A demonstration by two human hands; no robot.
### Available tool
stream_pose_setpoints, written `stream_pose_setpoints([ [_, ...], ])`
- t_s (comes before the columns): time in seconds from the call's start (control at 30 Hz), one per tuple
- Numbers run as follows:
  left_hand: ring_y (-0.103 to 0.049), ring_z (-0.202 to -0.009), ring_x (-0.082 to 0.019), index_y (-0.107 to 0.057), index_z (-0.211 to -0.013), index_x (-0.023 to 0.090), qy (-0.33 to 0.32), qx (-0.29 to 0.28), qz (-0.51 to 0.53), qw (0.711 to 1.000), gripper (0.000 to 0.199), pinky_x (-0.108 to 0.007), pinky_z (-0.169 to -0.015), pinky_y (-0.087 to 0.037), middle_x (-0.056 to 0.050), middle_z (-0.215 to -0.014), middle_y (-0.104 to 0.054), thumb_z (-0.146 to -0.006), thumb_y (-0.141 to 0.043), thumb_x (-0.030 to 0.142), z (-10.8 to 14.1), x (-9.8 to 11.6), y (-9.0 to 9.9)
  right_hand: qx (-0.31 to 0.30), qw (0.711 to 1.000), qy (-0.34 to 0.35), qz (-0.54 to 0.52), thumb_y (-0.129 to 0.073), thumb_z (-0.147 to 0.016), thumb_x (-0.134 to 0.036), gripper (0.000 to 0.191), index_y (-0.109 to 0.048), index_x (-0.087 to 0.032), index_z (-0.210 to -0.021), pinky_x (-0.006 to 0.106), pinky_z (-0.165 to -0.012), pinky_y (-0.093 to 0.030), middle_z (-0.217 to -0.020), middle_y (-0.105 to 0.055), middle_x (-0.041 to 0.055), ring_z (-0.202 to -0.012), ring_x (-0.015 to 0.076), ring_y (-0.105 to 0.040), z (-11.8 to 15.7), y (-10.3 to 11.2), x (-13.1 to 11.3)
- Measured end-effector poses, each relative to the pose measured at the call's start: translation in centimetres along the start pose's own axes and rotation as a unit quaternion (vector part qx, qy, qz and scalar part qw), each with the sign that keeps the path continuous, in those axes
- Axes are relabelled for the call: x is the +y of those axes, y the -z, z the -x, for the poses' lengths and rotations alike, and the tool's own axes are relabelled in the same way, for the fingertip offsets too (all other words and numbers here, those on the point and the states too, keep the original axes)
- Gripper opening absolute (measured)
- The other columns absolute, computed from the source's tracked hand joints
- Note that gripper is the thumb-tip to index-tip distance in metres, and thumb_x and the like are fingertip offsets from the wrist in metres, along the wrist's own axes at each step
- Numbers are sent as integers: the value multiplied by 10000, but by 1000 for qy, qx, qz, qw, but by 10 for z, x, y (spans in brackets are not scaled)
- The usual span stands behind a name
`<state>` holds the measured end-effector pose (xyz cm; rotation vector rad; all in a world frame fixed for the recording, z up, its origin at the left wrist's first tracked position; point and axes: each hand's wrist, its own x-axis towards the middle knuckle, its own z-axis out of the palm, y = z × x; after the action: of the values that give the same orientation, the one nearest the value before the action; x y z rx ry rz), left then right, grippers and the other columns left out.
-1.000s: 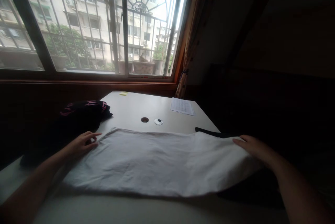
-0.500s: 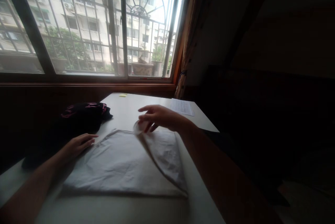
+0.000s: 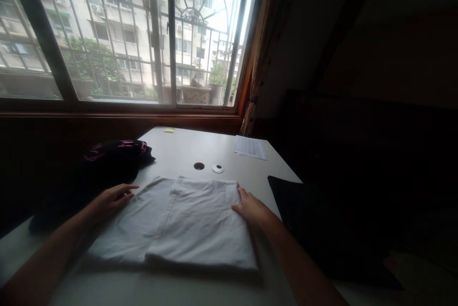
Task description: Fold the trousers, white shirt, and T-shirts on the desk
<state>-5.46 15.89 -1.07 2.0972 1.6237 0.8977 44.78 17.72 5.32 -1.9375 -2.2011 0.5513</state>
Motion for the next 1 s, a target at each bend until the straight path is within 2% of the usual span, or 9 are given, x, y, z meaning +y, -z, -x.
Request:
stream_pose_setpoints([
  [0.17,-679,-789,-218,-724,-1240,219,-2,3,-7,1000,476,-331,-772,-551,-61,-955,-739,-915,-574,533,1,0,-2,-17,998,-18,-58,-612,-894,-197,745,-297,-153,-1568,361,-966,-492,-1383,-625,187,-1170,288,-673,-2,-22,21],
  [0.33,-637,-690,-164,-723,-1225,208,-31,-20,20,999,421,-283,-686,-540,-67,-953,-736,-944,-564,478,1,3,-10,57,998,-32,22,-553,-913,-152,602,-421,-176,-1500,333,-910,-512,-1273,-659,149,-1108,264,-670,-5,-13,46],
  [0.47,-626,-650,-142,-755,-1147,200,-82,-25,18,996,370,-264,-648,-528,-68,-928,-719,-954,-548,438,-2,11,-14,121,987,-57,93,-541,-930,-166,483,-558,-200,-1411,436,-943,-499,-1251,-605,188,-1168,350,-593,4,-6,46],
  [0.53,-634,-643,-138,-760,-1129,193,-100,-18,16,995,360,-264,-649,-532,-69,-921,-709,-963,-537,420,-3,15,-15,156,979,-10,129,-565,-939,-185,388,-633,-207,-1320,467,-982,-483,-1250,-591,180,-1192,362,-558,12,-13,33],
  [0.6,-645,-655,-137,-757,-1134,196,-108,-12,17,994,347,-263,-658,-539,-69,-936,-704,-976,-527,402,-4,17,-15,147,979,91,112,-587,-957,-216,282,-680,-221,-1223,449,-1008,-479,-1216,-610,139,-1164,320,-570,23,-24,12],
  [0.67,-652,-675,-137,-753,-1142,204,-111,-10,16,994,332,-262,-667,-543,-70,-959,-703,-986,-523,385,-3,19,-16,84,977,192,44,-627,-965,-266,214,-694,-234,-1166,398,-974,-502,-1173,-634,91,-1082,260,-610,36,-38,-13],
  [0.77,-662,-709,-146,-760,-1123,209,-114,-6,14,993,321,-266,-677,-546,-75,-980,-705,-991,-523,381,-2,19,-18,-17,956,293,-17,-783,-874,-344,224,-711,-255,-1067,331,-869,-519,-1111,-658,40,-991,217,-635,56,-59,-44],
  [0.9,-678,-777,-164,-771,-1077,217,-111,23,21,993,327,-267,-699,-551,-75,-991,-709,-995,-531,424,-2,21,-23,-37,932,359,-29,-908,-731,-425,396,-698,-260,-1023,293,-791,-493,-1048,-669,27,-940,211,-624,69,-84,-60],
  [1.0,-670,-769,-164,-771,-1049,215,-100,31,26,994,334,-261,-679,-535,-69,-975,-707,-996,-548,458,-8,28,-26,-12,925,378,-43,-901,-741,-354,334,-694,-240,-978,280,-761,-479,-979,-672,22,-889,194,-623,68,-98,-54],
])
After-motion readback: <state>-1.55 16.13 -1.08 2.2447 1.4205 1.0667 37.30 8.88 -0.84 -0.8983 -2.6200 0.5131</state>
